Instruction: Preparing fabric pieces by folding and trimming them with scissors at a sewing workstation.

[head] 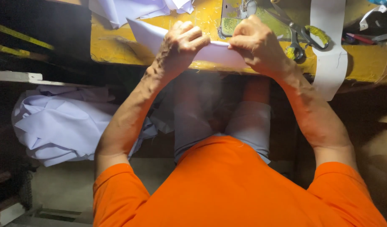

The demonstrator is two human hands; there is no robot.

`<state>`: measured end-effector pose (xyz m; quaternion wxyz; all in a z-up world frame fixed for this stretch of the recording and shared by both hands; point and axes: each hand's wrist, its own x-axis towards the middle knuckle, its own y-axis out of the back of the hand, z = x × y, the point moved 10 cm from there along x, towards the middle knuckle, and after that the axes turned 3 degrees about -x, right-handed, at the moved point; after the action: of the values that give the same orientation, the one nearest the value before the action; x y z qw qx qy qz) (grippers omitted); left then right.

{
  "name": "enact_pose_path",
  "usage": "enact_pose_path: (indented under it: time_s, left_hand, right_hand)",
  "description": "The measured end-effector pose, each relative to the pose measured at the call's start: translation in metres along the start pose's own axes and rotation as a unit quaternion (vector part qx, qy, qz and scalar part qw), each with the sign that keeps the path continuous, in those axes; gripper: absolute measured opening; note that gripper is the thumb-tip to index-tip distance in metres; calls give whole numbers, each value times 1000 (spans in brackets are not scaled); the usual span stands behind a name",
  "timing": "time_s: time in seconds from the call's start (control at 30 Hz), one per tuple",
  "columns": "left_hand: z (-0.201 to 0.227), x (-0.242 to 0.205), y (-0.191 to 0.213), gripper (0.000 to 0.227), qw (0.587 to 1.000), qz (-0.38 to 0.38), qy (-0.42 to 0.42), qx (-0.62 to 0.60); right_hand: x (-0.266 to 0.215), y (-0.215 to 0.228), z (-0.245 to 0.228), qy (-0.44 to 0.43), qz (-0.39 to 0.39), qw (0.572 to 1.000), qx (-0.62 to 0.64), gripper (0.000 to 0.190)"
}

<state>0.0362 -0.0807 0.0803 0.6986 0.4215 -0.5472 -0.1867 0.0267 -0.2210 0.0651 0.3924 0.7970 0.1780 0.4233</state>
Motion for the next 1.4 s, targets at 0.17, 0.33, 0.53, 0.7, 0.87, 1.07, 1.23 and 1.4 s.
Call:
enact_pose_path:
  time_s: [0.17,0.33,0.53,0.7,0.87,1.07,1.23,1.4]
  left_hand:
    - [23,-10,-5,32,932,12,-93,349]
    - [43,-59,-60,29,980,28,-88,177]
    - [42,-55,-72,13,983,-7,13,185]
    - [41,-55,-70,18,977,-14,44,210]
    - [37,-59,-66,23,983,-14,73,170]
    - [40,-60,-69,29,973,-42,66,218]
    - [47,-59,-64,38,968,-44,91,228]
    - [44,-55,-65,43,970,-51,92,220]
  right_hand:
    - [1,17,-44,136,94,900,-402,15]
    - [-30,-45,-36,147,22,871,-468,22]
    - [-33,-59,-24,47,-19,900,-433,18]
    - [-46,-81,-39,-5,-43,941,-336,41]
    - [-62,-118,-25,-56,-159,940,-296,91]
    - [-68,-103,-3,-94,-136,954,-251,78]
    - [-70,-102,3,-132,-133,970,-153,64]
    - [-48,-47,17,-115,21,983,-141,44]
